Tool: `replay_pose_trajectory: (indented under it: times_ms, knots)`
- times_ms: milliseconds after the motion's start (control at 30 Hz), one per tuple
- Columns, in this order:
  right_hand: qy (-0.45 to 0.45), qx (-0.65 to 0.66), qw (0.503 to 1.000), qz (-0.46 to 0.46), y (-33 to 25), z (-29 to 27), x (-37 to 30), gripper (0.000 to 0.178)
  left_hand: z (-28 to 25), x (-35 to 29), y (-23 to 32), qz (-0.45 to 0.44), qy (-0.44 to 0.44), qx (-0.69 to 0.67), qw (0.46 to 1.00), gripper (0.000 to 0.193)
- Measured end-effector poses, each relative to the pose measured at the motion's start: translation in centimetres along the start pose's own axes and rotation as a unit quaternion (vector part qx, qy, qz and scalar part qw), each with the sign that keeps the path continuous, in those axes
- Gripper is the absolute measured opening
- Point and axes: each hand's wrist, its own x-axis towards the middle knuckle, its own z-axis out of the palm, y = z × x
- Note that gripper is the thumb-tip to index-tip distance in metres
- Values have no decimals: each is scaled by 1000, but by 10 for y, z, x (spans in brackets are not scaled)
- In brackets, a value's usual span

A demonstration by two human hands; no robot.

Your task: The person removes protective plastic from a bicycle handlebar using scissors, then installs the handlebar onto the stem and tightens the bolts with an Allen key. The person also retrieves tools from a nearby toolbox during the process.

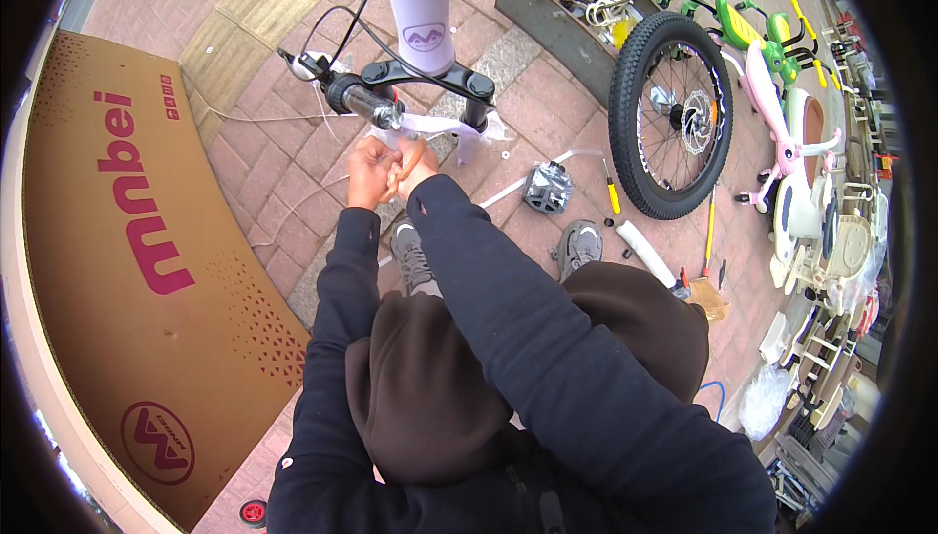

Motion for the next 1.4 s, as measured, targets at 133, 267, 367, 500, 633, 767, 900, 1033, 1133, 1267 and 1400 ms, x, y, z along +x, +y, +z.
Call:
replay_pose_trajectory:
  times_ms: [133, 267, 367, 500, 633, 767, 900, 1033, 1133, 1267, 1400]
  knots:
    - [-29, -157, 985, -57, -4, -21, -11, 26, 0, 1, -6, 31, -17, 18, 999, 16]
    - [-78, -344, 932, -86, -28, -55, -22, 29, -8, 6, -17, -46, -76, -51, 995, 15]
    - [-153, -304, 940, 24, -48, -68, -23, 36, -10, 11, -21, -128, -115, -104, 980, 14]
    - [-176, 55, 962, 201, -36, -65, -26, 43, -2, 13, -18, -126, -106, -67, 984, 12]
    - [-238, 294, 911, 163, -5, -60, -30, 45, -1, 8, -15, -112, -81, -96, 986, 12]
    - [-267, 413, 852, 178, 1, -63, -28, 50, -5, 3, -16, -85, -61, -51, 993, 12]
    - [-288, 451, 819, 210, -5, -69, -21, 54, -1, -2, -17, -150, -59, -159, 974, 11]
    - [-300, 379, 845, 227, -6, -81, -16, 48, 0, -2, -17, -156, -41, -207, 965, 10]
    - [-311, 233, 889, 242, -13, -90, -15, 44, 2, 2, -15, -215, 12, -259, 942, 5]
    - [-111, 36, 976, 182, -16, -67, -7, 45, 12, 3, -10, -192, 64, -239, 950, 4]
    - [-109, 119, 976, 145, -5, -42, -13, 43, 13, 0, -7, -128, 24, -122, 984, 8]
